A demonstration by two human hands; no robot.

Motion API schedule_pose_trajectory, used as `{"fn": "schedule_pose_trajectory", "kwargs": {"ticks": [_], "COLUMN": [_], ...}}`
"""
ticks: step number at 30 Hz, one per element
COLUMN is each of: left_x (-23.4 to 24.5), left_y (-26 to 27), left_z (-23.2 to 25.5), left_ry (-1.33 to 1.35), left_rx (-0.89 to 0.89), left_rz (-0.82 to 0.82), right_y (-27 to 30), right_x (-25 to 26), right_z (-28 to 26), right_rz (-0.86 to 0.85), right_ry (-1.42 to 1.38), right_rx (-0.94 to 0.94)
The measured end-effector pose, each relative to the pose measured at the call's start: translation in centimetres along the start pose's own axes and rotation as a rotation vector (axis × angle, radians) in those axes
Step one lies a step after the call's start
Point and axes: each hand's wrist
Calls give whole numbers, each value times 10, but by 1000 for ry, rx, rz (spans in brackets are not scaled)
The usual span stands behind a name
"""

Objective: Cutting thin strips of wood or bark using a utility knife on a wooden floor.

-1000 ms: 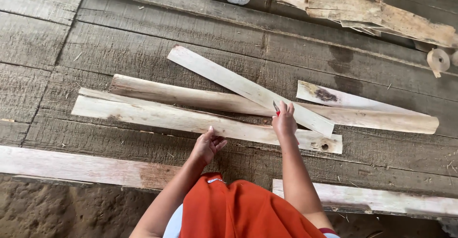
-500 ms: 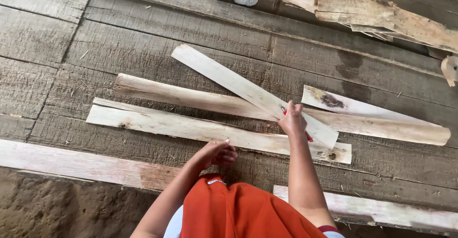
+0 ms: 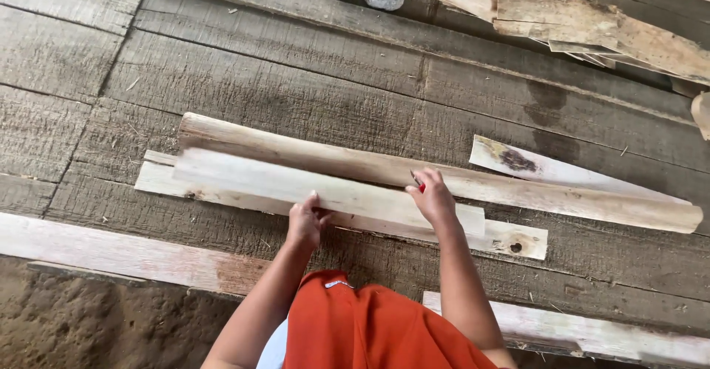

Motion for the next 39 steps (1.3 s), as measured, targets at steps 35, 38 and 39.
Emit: {"fn": "schedule_pose_trajectory", "kwargs": {"ticks": [35,38,39], "left_x": [-13,-18,-19], "left_y": [-43,-41,-43], "left_z": [19,16,15], "left_ry": [84,68,77], "left_rx": [-91,-191,-273], "left_rz": [-231,-185,-139], "right_y": [0,-14,-19], "right_x": [47,24,16], "right_z": [1,8,8], "right_rz": [-47,1,28], "right_ry": [-27,-25,-28], "right_rx": [46,15,5]}}
Point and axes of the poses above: each hand's wrist, its own y-axis away from the middle knuckle, its own x-axis out of the back of the hand, z = x × y, and after that the axes turned 13 degrees about y, right-handed
